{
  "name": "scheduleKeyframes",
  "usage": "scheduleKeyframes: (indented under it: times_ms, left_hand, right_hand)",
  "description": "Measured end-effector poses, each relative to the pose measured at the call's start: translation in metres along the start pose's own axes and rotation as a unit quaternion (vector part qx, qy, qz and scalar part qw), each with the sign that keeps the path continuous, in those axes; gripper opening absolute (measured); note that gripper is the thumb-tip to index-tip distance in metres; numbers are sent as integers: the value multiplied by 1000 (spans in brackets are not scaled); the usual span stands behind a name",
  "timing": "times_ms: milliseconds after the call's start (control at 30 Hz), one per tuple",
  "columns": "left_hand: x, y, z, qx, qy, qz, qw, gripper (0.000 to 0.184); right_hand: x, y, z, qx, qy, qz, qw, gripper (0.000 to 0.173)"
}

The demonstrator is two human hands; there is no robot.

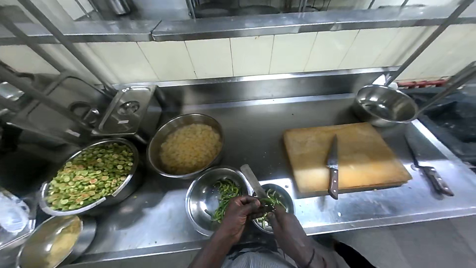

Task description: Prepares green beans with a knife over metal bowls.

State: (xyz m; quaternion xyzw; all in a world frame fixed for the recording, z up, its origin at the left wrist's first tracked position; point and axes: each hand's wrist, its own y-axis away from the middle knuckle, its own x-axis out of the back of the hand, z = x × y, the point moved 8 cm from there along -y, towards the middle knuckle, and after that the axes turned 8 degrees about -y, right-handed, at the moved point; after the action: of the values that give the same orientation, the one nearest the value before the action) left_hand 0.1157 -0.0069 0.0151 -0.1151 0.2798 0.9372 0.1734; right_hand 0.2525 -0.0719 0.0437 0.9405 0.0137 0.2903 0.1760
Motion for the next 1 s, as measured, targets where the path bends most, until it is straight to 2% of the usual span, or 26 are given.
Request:
scheduleKeyframes:
  times_ms: [233,367,633,800,1000]
  left_hand:
    - [0,4,-2,21,-22,24,999,6]
    - [-4,4,-8,32,-17,16,999,9]
    - [-14,4,-14,29,106,35,993,9]
    - [-18,3,-10,4,29,43,999,10]
    - [-20,-1,-13,55,1,46,997,17]
  right_hand:
    - [2,4,-7,-51,109,-71,990,39]
    - [-6,2,-5,-50,97,-61,992,42]
    - [-3,1,-2,16,76,9,997,39]
    - [-4,-2,-1,14,70,19,997,37]
    - [-9,-7,5,6,61,4,998,37]
